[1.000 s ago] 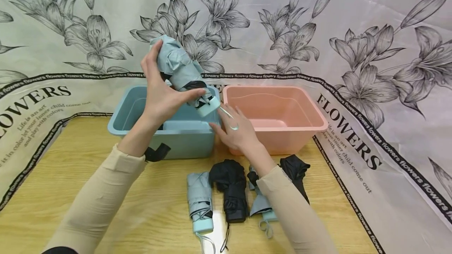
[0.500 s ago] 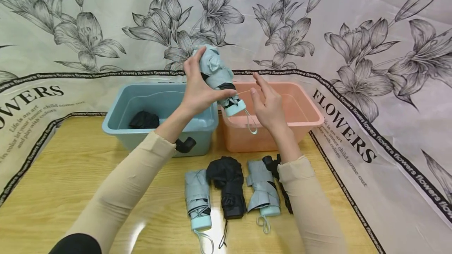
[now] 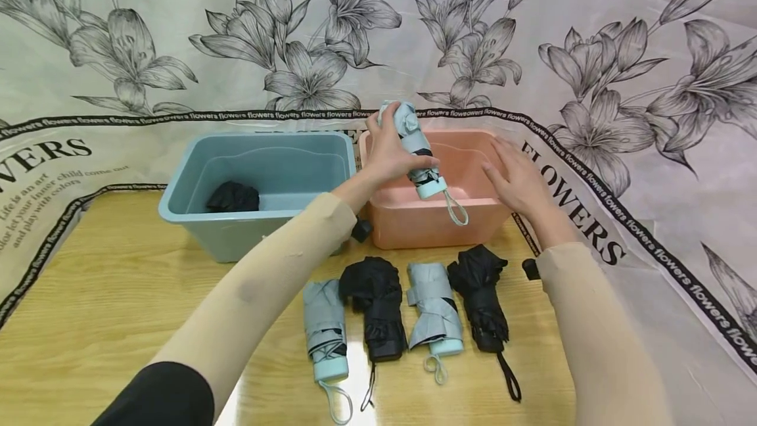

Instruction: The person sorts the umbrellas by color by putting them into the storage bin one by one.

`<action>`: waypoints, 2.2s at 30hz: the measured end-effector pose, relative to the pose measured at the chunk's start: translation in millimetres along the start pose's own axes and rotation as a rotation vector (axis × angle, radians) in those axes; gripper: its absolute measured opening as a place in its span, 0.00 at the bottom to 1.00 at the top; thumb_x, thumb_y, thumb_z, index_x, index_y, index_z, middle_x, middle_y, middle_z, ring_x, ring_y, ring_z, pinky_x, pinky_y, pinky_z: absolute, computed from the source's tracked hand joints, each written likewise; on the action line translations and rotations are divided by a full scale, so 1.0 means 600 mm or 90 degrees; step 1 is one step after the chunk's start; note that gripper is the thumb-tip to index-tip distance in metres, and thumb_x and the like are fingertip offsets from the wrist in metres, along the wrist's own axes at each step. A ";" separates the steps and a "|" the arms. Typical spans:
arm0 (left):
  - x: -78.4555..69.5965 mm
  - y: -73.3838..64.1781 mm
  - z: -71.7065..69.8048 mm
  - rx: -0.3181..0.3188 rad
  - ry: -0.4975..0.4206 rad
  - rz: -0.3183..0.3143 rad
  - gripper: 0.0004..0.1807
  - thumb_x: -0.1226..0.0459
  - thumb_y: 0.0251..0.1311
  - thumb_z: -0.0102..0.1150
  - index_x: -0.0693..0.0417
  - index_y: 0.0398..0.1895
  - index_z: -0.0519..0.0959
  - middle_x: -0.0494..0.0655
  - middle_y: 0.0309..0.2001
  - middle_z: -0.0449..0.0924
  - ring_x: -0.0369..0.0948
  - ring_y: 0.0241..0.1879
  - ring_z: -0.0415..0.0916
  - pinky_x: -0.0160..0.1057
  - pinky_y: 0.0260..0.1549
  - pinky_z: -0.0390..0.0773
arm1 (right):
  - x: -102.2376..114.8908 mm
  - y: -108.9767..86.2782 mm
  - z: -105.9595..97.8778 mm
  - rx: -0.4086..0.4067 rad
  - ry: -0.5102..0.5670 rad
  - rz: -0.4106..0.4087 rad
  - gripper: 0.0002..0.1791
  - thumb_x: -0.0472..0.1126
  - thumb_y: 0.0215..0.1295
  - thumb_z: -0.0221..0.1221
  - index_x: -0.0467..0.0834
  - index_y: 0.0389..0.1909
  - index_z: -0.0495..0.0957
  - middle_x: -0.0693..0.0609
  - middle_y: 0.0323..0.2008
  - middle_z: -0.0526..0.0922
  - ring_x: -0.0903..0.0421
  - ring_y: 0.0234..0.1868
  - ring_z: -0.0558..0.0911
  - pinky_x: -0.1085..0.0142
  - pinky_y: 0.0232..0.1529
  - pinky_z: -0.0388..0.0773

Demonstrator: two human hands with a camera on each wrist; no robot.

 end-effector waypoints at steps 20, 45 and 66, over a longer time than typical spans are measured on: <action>0.086 0.016 0.101 0.236 0.095 -0.181 0.64 0.72 0.49 0.81 0.46 0.84 0.49 0.58 0.82 0.31 0.53 0.74 0.58 0.37 0.34 0.84 | -0.034 -0.001 0.031 0.168 -0.084 0.050 0.48 0.67 0.81 0.33 0.34 0.83 0.37 0.37 0.83 0.31 0.30 0.81 0.38 0.33 0.77 0.37; 0.096 0.008 0.135 0.402 0.231 -0.083 0.25 0.66 0.65 0.70 0.47 0.66 0.81 0.47 0.70 0.75 0.41 0.55 0.78 0.37 0.42 0.84 | -0.038 0.004 0.039 0.185 -0.100 0.043 0.47 0.66 0.82 0.32 0.33 0.82 0.38 0.34 0.82 0.33 0.28 0.81 0.37 0.33 0.77 0.36; -0.056 -0.078 0.046 0.271 -0.017 0.175 0.28 0.62 0.75 0.60 0.51 0.75 0.70 0.44 0.59 0.78 0.37 0.50 0.78 0.29 0.43 0.79 | -0.037 0.004 0.035 0.187 -0.101 0.053 0.50 0.68 0.81 0.32 0.32 0.82 0.37 0.33 0.82 0.33 0.27 0.80 0.37 0.29 0.75 0.36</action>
Point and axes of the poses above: each hand's wrist, its own y-axis towards the middle knuckle, its own z-axis out of the palm, x = y × z, the point moved 8 cm from there along y, towards the middle knuckle
